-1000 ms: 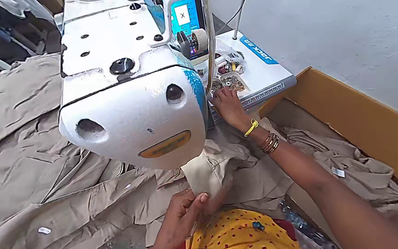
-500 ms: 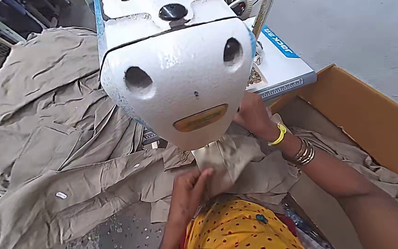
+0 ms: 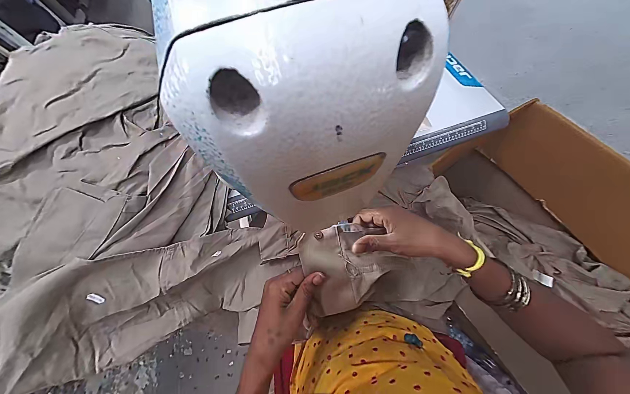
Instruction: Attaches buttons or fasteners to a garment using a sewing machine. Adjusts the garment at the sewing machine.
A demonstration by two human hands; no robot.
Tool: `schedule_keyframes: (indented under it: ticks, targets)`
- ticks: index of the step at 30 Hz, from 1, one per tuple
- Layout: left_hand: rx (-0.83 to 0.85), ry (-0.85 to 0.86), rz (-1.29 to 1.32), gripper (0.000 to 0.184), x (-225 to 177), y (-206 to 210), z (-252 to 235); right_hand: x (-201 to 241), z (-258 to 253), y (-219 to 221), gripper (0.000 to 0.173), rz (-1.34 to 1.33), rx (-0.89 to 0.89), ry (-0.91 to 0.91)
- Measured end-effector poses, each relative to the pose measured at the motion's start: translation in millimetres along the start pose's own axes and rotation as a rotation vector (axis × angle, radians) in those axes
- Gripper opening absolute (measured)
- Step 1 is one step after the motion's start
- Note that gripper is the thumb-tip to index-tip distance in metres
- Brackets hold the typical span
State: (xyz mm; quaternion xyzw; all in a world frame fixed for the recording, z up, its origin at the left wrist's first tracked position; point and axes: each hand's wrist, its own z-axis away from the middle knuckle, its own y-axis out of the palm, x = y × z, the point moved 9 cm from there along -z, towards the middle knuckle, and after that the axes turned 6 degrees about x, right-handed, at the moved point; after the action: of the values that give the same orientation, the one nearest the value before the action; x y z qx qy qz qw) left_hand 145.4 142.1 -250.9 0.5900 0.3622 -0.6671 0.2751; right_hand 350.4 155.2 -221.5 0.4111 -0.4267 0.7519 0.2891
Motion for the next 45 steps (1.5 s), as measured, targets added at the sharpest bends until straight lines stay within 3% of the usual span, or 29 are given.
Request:
schedule_keyframes:
  ticks: [3, 5, 8, 15, 20, 23, 27, 30, 36, 40, 45]
  targets:
    - [0.073, -0.102, 0.132, 0.03, 2.9, -0.9, -6.5, 9.3, -2.4, -12.1, 0.03, 0.016, -0.226, -0.038]
    - [0.128, -0.084, 0.074, 0.033, 2.2, -0.2, -7.0, 20.7, -15.6, -21.7, 0.025, 0.018, -0.371, -0.123]
    - [0.162, -0.012, -0.082, 0.04, 2.0, 1.2, 2.6, 32.2, -34.5, -19.1, 0.03, -0.019, -0.417, -0.154]
    - [0.127, 0.068, -0.135, 0.042, 0.7, -1.0, 13.0, 28.0, -35.9, -20.6, 0.031, -0.029, -0.284, -0.124]
    - [0.091, -0.059, 0.106, 0.028, 2.3, -7.4, 0.4, 8.4, -11.4, -3.4, 0.037, -0.015, 0.019, 0.022]
    - [0.084, -0.201, 0.235, 0.03, 2.7, -6.2, -15.6, 7.6, -7.9, -8.0, 0.031, 0.021, -0.127, 0.093]
    - [-0.048, -0.221, 0.047, 0.032, -6.0, -17.9, -46.3, 4.8, -14.6, -36.0, 0.026, -0.009, -0.366, 0.031]
    - [-0.142, -0.187, -0.125, 0.037, -10.1, -26.0, -55.1, 5.9, -15.7, -44.3, 0.027, 0.028, -0.411, 0.023]
    - [-0.138, -0.165, -0.076, 0.037, -5.1, -24.0, -56.3, 2.6, -11.6, -50.5, 0.017, 0.129, -0.449, -0.05]
    - [-0.156, -0.159, -0.052, 0.036, -4.5, -24.2, -55.1, -15.9, 17.4, -103.1, 0.02, 0.48, -0.706, -0.025]
    - [-0.187, -0.165, -0.108, 0.031, -6.6, -24.1, -53.9, -52.3, 63.0, -160.8, 0.016, 0.59, -1.012, 0.099]
